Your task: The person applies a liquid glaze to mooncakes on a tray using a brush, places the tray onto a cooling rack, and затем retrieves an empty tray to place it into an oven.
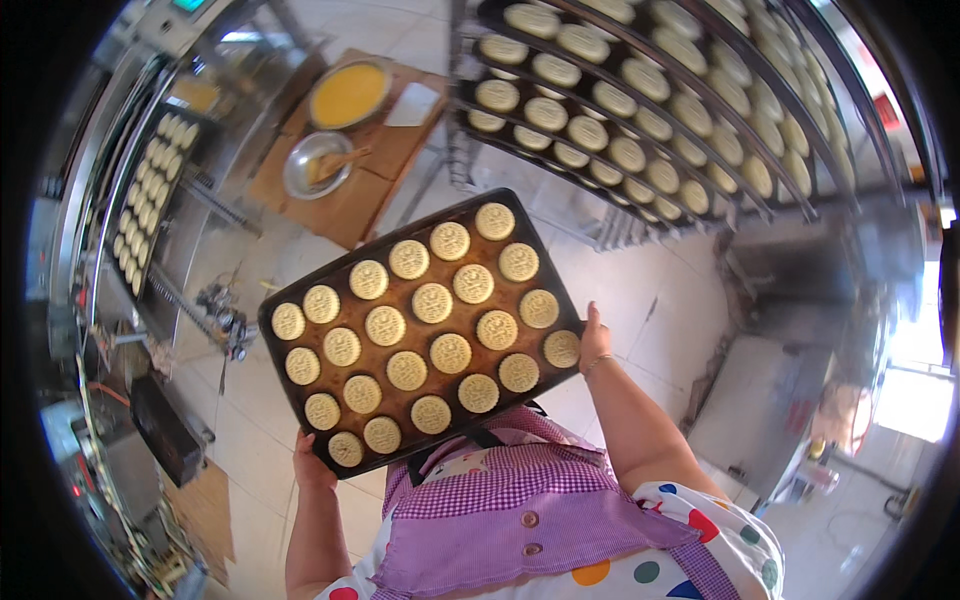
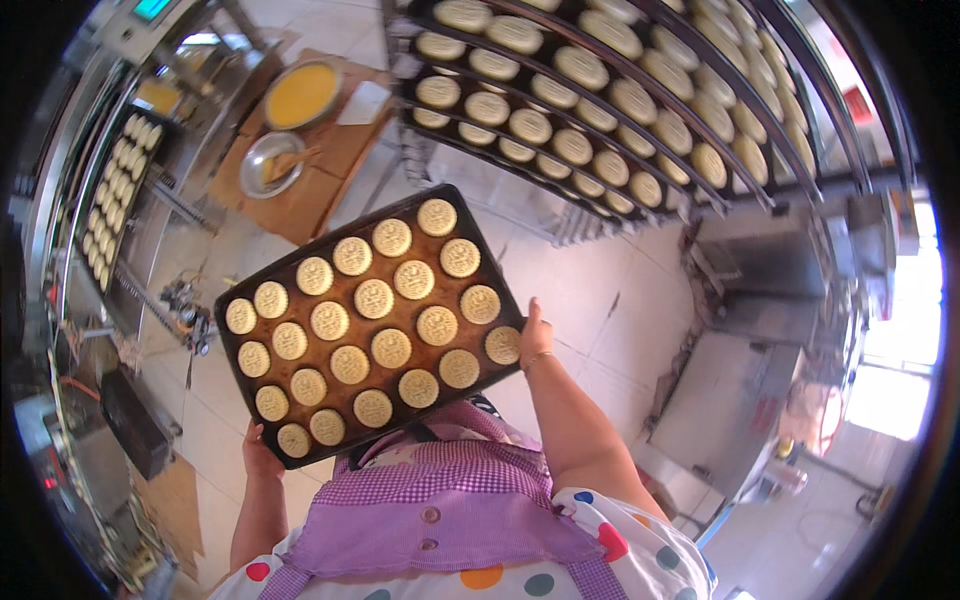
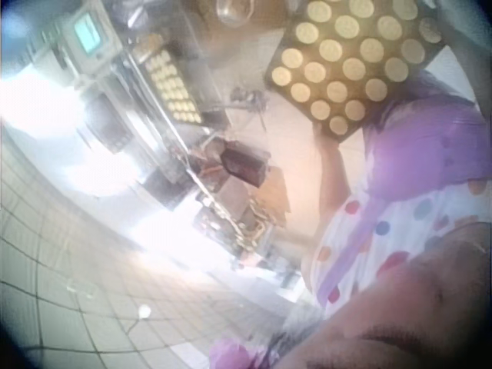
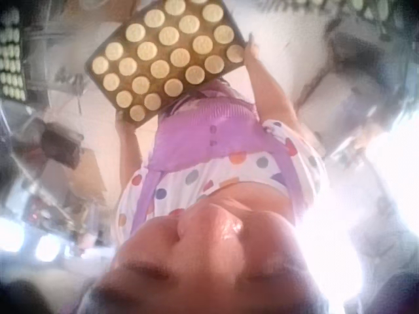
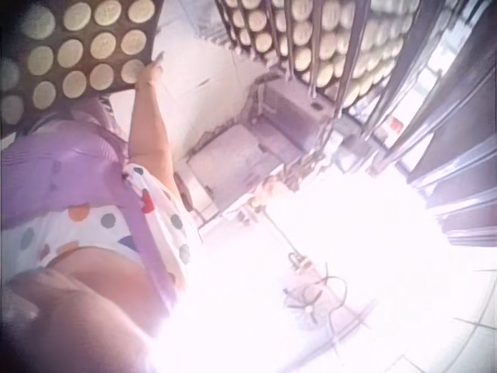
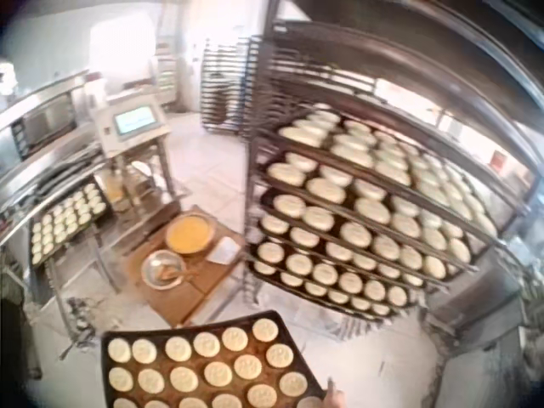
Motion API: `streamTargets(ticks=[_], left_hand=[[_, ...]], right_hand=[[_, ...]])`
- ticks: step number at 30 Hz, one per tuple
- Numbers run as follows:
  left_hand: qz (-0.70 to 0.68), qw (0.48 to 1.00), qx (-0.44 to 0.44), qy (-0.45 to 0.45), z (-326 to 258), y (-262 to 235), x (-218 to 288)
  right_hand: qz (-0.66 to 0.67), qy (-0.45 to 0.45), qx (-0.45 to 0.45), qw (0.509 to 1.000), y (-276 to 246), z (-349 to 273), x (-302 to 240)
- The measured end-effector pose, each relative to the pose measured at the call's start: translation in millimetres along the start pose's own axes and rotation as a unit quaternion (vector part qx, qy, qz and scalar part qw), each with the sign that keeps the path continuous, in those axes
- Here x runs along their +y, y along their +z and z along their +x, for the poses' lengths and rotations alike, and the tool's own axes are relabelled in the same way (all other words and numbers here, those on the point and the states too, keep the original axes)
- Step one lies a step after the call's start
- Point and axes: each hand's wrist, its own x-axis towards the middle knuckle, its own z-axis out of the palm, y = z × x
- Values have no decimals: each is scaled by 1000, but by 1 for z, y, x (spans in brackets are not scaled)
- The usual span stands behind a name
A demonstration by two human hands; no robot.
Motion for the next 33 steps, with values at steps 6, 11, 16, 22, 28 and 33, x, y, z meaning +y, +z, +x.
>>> streamTargets(ticks=[6, 11, 16, 22, 28, 33], left_hand=[[103, 989, -47, -96, 74, 84, -71], [201, 974, -33, -101, 187, 130, -105], [215, 964, -71, -142, 281, 215, -113], [314, 943, -65, -92, 421, 286, -123], [488, 863, 108, -74, 441, 352, -135], [244, 957, 133, -82, 457, 386, -158]], right_hand=[[98, 65, 146, 982, -133, 64, 55], [195, 80, 158, 965, -150, 102, 68], [262, 104, 150, 948, -143, 158, 73], [340, 125, 41, 931, -97, 215, 22], [527, 113, 29, 842, -23, 221, -31], [580, 103, -66, 806, 2, 241, -63]])
